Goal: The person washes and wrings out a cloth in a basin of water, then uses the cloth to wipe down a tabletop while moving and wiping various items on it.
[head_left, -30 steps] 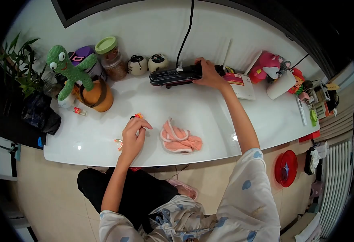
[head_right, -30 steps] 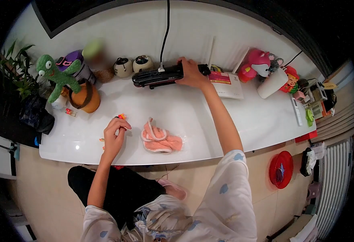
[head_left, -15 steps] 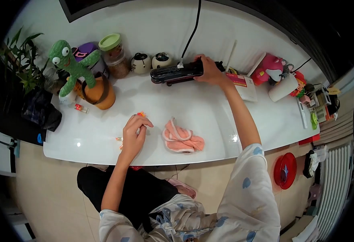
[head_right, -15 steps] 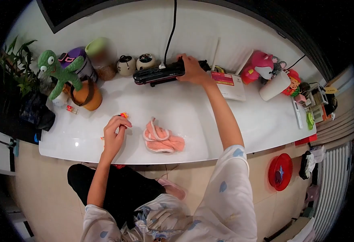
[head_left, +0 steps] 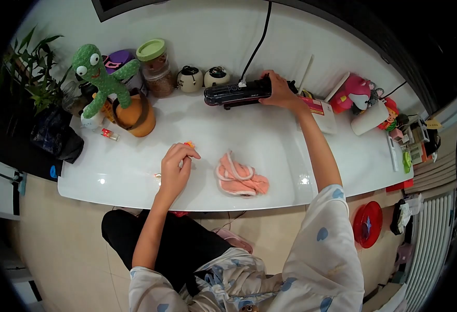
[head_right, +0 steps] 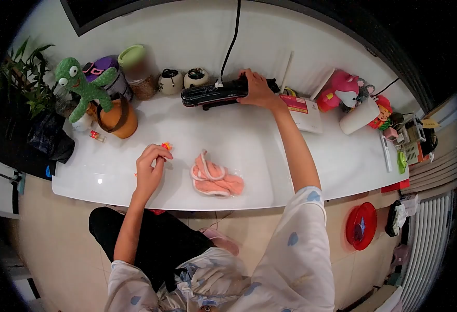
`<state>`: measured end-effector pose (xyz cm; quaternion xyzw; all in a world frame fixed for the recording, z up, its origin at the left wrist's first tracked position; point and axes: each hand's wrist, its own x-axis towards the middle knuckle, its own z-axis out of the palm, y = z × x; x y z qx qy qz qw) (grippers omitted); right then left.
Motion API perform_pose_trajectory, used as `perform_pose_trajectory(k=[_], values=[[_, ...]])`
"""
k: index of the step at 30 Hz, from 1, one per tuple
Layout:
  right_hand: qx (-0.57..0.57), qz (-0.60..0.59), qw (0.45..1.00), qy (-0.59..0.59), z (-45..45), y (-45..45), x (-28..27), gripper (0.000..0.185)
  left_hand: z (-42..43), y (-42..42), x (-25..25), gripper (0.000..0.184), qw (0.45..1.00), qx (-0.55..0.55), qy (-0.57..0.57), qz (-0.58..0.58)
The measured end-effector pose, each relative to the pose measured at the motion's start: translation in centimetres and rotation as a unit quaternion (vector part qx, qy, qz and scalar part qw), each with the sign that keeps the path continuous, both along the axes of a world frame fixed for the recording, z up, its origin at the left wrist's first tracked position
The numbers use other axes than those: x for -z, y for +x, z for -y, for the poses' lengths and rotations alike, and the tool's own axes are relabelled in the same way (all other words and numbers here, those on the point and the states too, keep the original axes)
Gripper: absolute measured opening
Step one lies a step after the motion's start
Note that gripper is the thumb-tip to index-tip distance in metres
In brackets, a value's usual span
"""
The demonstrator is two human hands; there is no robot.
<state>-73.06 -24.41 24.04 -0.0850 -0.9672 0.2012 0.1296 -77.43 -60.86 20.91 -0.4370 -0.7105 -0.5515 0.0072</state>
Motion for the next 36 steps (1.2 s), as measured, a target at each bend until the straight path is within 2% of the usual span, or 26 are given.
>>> perform_pose_trajectory(k=[5, 13, 19, 23, 29, 36], values=[[0.029, 0.015, 0.999, 0.013, 0.7, 0.1, -0.8, 0.070, -0.2, -0.2, 0.3, 0.019, 1.000, -0.001, -0.005, 0.008], [-0.013, 0.031, 0.999, 0.017, -1.3, -0.9, -0.2, 0.069, -0.3, -0.4, 0.2, 0.021, 1.000, -0.010, -0.005, -0.022], [0.012, 0.049, 0.999, 0.010, -1.3, -0.4, -1.0, 0.068, -0.3, -0.5, 0.0, 0.020, 1.000, -0.020, -0.008, 0.002], [-0.018, 0.044, 0.999, 0.017, -2.3, -0.3, -0.8, 0.065, 0.0, -0.5, -0.3, 0.019, 1.000, -0.021, -0.013, 0.014], [-0.029, 0.063, 0.997, -0.034, -3.1, 0.0, -1.1, 0.064, 0.1, -0.7, -0.8, 0.019, 1.000, -0.026, -0.009, 0.011], [-0.045, 0.042, 0.998, -0.011, -3.3, 0.1, -0.9, 0.073, 0.1, -0.9, -0.8, 0.018, 0.999, -0.028, -0.008, 0.017]])
